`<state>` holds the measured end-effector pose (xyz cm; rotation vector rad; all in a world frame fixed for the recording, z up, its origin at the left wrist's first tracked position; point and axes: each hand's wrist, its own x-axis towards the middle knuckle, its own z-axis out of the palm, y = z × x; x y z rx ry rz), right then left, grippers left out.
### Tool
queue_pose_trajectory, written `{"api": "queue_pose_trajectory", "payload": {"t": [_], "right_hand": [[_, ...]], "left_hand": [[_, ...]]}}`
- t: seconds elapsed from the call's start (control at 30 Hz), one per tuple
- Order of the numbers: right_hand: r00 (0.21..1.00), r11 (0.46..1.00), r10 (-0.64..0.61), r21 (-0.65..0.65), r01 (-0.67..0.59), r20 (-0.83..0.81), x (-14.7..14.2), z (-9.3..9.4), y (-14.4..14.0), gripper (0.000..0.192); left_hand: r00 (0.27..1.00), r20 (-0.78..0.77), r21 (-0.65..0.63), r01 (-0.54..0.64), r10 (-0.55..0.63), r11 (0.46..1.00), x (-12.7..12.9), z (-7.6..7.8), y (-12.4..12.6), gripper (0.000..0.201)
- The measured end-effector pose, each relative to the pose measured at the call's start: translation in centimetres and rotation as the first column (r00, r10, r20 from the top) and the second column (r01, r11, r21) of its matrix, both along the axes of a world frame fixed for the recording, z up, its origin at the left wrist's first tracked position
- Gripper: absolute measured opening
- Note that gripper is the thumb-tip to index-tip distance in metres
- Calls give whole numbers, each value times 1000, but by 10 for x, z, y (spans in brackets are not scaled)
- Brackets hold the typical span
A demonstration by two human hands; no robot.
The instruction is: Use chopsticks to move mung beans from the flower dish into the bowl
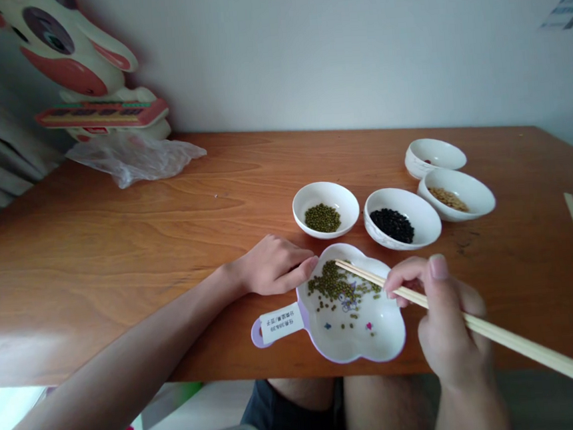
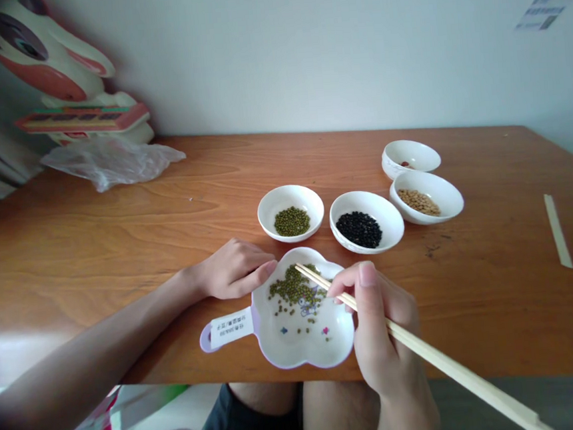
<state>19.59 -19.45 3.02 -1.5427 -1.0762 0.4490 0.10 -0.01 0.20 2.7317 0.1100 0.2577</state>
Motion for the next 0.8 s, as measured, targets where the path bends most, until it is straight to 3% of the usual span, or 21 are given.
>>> {"api": "queue_pose_trajectory", "payload": {"t": [0.2, 0.53, 0.67, 0.8], "right_hand": [[995, 991, -96, 93, 98, -28, -6, -28, -12, 60], [994, 990, -105, 95, 102, 32, -2, -33, -13, 69], [992, 990, -116, 90, 111, 55, -8, -28, -13, 56], [991, 996, -83, -8, 84, 103, -6, -1, -4, 45]], "left_hand": [[1000, -8, 8, 9, -9, 1000, 1, -1, 0, 40], [1000, 0, 6, 6, -6, 1000, 0, -1, 0, 39], [1000, 8, 2, 4, -4, 1000, 1, -1, 0, 39], [1000, 21, -8, 1, -1, 1000, 1, -2, 0, 41]]}}
